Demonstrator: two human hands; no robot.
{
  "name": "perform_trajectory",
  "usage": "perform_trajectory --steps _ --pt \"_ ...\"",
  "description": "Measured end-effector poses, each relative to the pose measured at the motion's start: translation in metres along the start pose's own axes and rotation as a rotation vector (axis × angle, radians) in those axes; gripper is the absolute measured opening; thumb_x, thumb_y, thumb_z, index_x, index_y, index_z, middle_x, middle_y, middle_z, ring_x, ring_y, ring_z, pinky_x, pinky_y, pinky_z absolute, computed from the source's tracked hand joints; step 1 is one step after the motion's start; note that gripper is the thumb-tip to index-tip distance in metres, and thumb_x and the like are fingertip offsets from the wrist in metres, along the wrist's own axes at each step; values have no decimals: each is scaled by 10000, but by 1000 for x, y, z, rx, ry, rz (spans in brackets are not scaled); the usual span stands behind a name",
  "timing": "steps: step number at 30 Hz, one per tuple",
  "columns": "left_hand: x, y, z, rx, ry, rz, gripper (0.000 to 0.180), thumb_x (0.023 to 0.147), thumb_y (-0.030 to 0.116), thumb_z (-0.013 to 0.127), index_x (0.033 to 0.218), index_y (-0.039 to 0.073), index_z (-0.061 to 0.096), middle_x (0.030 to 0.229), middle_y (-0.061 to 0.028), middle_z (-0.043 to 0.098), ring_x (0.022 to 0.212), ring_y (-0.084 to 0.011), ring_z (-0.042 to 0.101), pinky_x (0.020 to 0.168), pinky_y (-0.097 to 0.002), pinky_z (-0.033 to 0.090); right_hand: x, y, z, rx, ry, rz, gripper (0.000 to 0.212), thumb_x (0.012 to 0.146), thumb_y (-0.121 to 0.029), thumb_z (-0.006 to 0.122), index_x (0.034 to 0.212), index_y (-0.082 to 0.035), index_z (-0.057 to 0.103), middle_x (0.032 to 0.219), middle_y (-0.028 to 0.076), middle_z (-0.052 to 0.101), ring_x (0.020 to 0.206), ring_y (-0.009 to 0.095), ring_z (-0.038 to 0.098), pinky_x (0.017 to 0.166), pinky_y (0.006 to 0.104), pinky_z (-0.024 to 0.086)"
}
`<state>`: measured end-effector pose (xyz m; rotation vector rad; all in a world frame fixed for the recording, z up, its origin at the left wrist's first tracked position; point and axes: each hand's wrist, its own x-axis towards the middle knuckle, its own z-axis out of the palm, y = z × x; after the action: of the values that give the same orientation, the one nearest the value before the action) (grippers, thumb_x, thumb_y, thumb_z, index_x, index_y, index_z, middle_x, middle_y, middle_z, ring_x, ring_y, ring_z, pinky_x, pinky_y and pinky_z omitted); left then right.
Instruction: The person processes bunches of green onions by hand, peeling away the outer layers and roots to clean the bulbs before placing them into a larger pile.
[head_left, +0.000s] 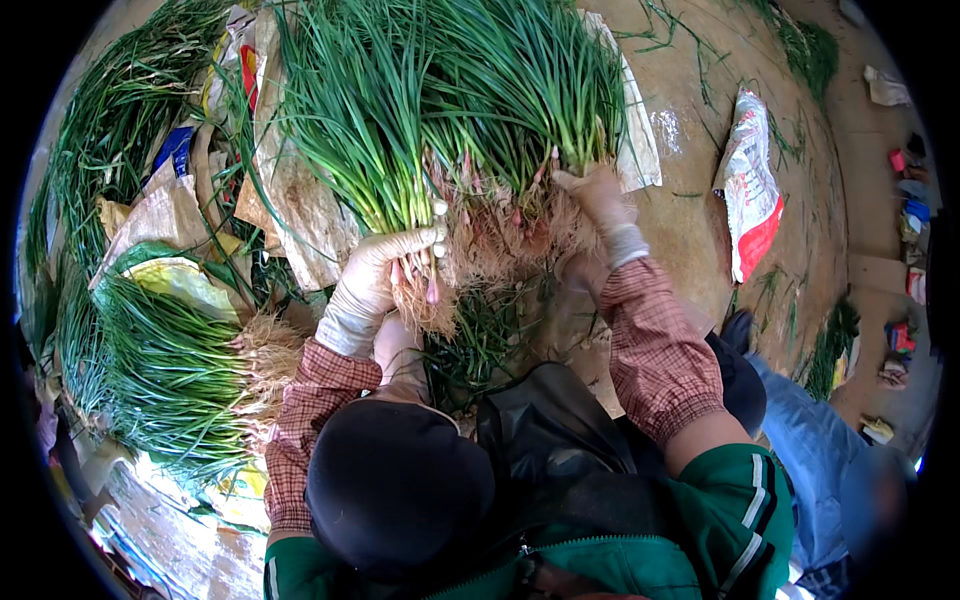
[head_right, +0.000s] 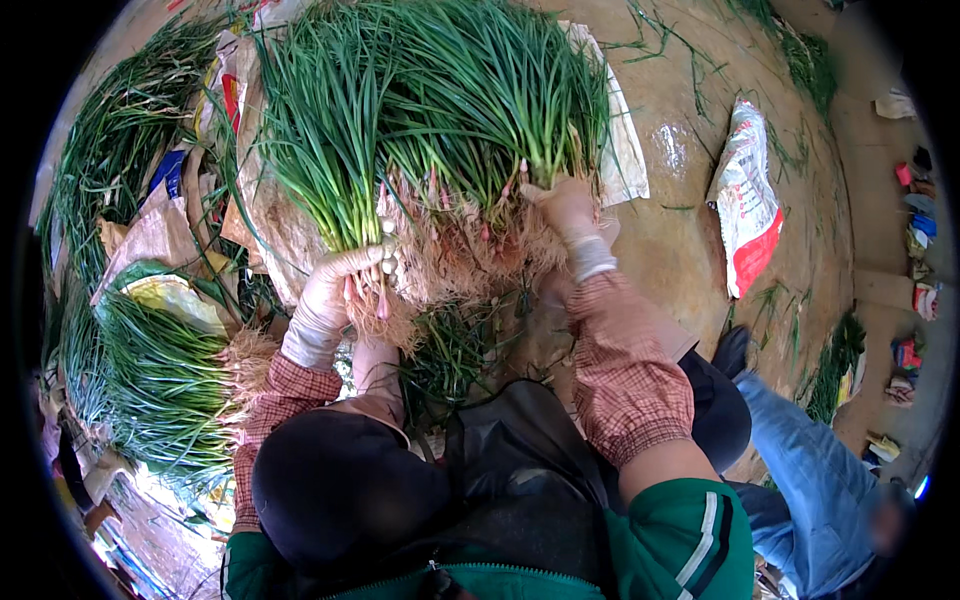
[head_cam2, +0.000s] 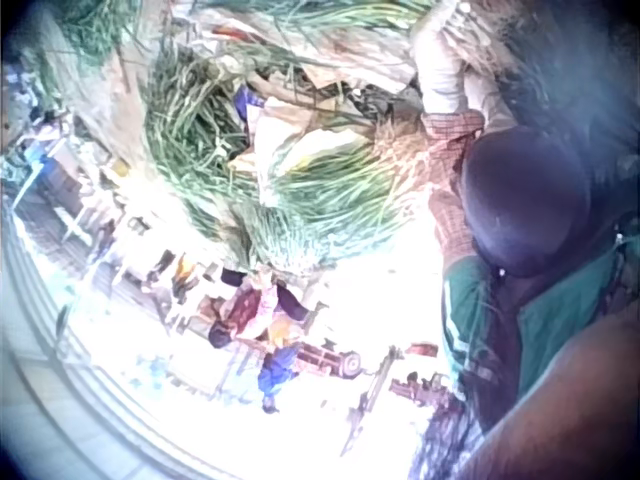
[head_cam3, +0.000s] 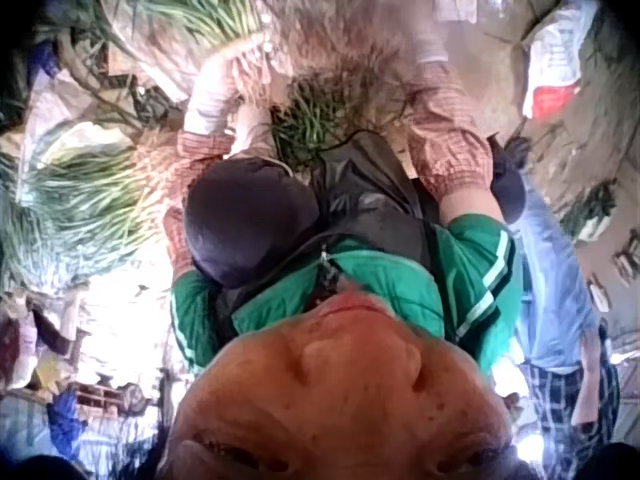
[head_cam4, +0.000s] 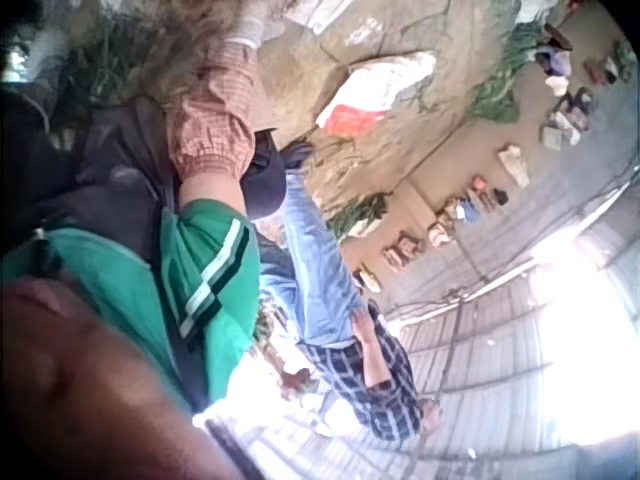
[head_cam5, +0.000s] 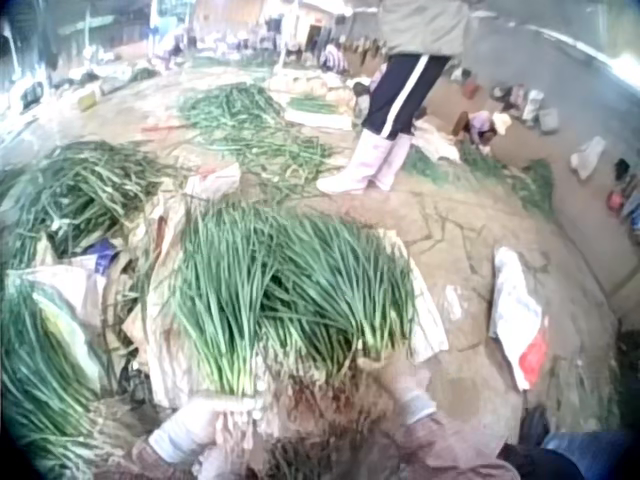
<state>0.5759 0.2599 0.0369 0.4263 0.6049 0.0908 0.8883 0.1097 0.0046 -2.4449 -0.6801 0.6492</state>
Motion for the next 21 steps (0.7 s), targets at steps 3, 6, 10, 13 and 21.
perform_trajectory --steps 3,6,10,13,21 --pt "-2 -6 -7 41 15 91 286 805 91 660 1047 -51 604 826 -113 651 747 -213 644 653 -341 544 -1 -3 -4 -83 77 -20 367 817 -345 693 1032 -49 657 767 63 658 664 120 585 609 274 483" --pt "-4 -1 -12 33 14 82 292 787 114 678 1016 -53 609 878 -128 657 803 -247 646 739 -375 529 9 -8 -24 164 143 -174 225 868 -256 622 969 -62 673 671 63 614 572 142 539 536 289 460" --pt "6 -7 -8 74 -49 75 266 794 126 672 984 -51 614 889 -131 660 811 -246 645 733 -363 525 44 3 -5 -229 94 -39 217 881 -258 610 967 -64 656 776 62 633 628 141 571 582 289 504" --pt "-1 -3 -15 117 -5 49 267 792 129 671 985 -43 605 869 -119 644 797 -226 625 735 -334 506 41 -29 -13 -254 80 -55 281 875 -273 619 1031 -39 637 900 99 651 725 166 607 663 291 518" --pt "2 -8 -7 62 -21 114 277 788 77 685 1028 -56 650 908 -127 688 775 -175 664 647 -236 518 20 -3 -38 -7 31 103 304 886 -269 615 1072 -28 620 825 88 645 605 103 571 568 250 525"
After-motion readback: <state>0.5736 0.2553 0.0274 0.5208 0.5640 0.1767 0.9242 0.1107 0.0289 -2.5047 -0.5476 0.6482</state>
